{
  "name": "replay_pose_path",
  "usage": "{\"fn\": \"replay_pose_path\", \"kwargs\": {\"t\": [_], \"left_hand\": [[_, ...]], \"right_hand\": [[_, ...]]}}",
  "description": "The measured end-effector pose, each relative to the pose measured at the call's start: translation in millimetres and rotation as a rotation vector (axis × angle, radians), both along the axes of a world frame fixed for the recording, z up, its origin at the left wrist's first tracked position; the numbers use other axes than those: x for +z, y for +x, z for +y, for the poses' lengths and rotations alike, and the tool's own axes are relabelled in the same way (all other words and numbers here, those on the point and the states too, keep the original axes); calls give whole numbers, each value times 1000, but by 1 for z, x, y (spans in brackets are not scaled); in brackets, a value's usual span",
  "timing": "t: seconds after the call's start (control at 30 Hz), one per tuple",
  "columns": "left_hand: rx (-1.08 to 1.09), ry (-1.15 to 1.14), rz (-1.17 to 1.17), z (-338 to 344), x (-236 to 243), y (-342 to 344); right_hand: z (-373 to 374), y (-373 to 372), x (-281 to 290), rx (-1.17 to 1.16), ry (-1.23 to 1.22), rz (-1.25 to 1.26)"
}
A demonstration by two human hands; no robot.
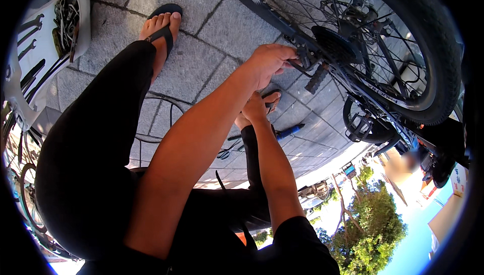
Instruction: The person sits on the ground and adjusts the rear derailleur and chain of a bicycle using a screwdriver and pliers. They manipulate the cable tension and inspect the gear mechanism while seated on the sidewalk.
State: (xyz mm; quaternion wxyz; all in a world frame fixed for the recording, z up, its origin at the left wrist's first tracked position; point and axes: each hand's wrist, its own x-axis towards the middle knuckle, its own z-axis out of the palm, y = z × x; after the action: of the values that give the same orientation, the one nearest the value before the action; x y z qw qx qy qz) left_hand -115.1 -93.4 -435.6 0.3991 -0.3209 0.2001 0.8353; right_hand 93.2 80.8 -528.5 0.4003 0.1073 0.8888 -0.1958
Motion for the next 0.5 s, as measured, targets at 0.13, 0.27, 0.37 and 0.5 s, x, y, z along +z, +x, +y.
{"fn": "replay_pose_path", "kwargs": {"t": [0.13,0.27,0.37,0.5], "left_hand": [[35,-11,-49,-3,-1,5],[131,-62,-121,-5,-4,9],[178,-154,-178,-3,8,14],[372,-270,-180,-22,34,22]], "right_hand": [[-16,-2,15,18,9,-35],[-41,-26,51,32,-21,-25],[-23,-23,80,20,-82,-22],[-40,-52,182,133,-143,39]]}}
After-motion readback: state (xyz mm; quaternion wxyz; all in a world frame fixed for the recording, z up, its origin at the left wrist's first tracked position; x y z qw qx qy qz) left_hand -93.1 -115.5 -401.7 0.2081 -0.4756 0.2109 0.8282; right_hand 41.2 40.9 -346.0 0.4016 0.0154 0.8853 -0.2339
